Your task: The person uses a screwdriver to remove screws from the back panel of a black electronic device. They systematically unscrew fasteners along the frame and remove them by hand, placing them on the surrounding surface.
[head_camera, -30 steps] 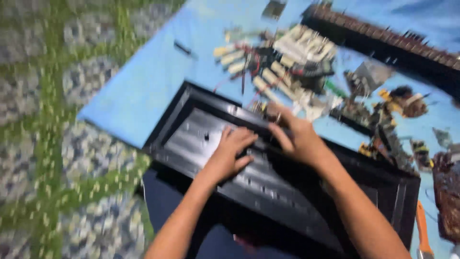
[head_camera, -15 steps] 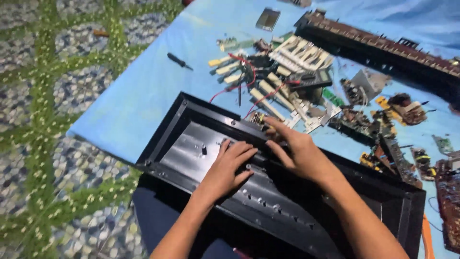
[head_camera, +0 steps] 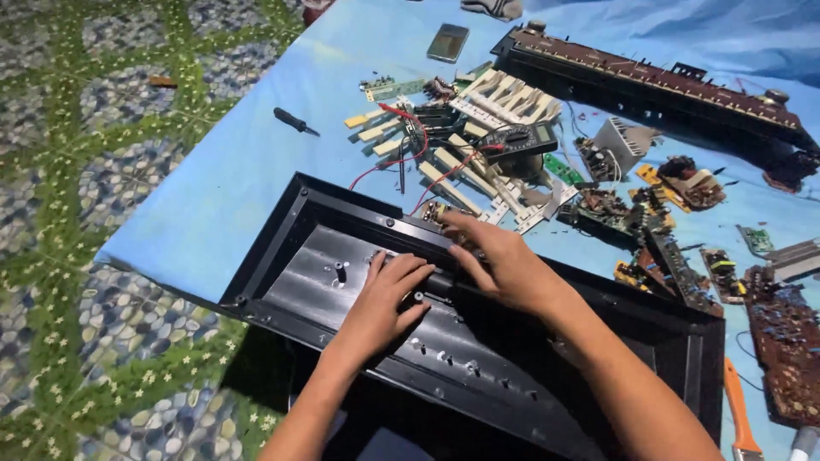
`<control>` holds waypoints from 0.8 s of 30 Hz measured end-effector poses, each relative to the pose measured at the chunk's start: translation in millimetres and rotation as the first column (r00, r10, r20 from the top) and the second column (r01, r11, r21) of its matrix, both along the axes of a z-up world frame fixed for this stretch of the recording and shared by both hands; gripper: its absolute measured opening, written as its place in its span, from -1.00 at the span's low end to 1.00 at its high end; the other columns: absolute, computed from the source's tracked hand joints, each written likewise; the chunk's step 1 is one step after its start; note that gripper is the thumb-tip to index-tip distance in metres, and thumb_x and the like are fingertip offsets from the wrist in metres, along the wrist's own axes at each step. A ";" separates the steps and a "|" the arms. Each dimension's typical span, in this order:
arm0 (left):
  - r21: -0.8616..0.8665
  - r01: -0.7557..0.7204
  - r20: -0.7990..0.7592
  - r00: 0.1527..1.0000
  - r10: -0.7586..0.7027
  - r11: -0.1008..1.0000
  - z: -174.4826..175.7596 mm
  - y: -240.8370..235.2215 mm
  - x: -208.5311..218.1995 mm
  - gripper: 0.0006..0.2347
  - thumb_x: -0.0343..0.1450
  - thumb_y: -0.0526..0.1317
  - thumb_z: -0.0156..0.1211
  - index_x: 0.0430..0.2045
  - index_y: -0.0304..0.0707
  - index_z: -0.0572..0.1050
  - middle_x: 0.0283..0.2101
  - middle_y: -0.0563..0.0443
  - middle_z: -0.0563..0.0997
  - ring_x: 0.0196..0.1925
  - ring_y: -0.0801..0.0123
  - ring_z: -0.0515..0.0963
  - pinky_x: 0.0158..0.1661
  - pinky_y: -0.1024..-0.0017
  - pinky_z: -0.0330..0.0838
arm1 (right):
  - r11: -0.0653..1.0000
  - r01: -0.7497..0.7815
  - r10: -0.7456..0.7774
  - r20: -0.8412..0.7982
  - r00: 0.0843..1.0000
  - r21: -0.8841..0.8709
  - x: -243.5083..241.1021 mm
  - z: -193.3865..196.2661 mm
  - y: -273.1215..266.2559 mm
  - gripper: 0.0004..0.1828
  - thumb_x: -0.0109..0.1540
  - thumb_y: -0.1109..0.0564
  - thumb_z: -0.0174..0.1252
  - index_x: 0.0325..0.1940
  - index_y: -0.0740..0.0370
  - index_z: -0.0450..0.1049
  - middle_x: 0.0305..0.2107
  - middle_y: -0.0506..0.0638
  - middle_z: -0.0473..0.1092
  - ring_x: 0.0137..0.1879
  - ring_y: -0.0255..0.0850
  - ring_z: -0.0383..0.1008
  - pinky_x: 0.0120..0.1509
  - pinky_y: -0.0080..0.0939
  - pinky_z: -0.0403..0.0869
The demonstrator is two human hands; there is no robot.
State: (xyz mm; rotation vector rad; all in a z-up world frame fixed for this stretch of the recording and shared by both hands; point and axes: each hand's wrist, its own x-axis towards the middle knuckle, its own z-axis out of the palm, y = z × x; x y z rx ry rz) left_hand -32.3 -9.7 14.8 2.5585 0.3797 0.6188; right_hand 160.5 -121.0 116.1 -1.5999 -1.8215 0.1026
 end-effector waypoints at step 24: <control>0.034 -0.020 0.022 1.000 0.019 0.999 -9.6 -1.1 0.7 -0.52 0.34 -0.15 0.34 0.19 -0.05 0.44 0.18 0.01 0.52 0.39 0.19 0.33 0.42 0.00 -0.15 | 0.991 0.116 -0.115 0.019 0.993 -0.061 4.2 -14.5 -6.3 -0.48 0.35 0.05 0.10 0.40 0.12 0.27 -0.47 0.16 0.58 -0.34 0.08 0.64 -0.17 0.04 0.61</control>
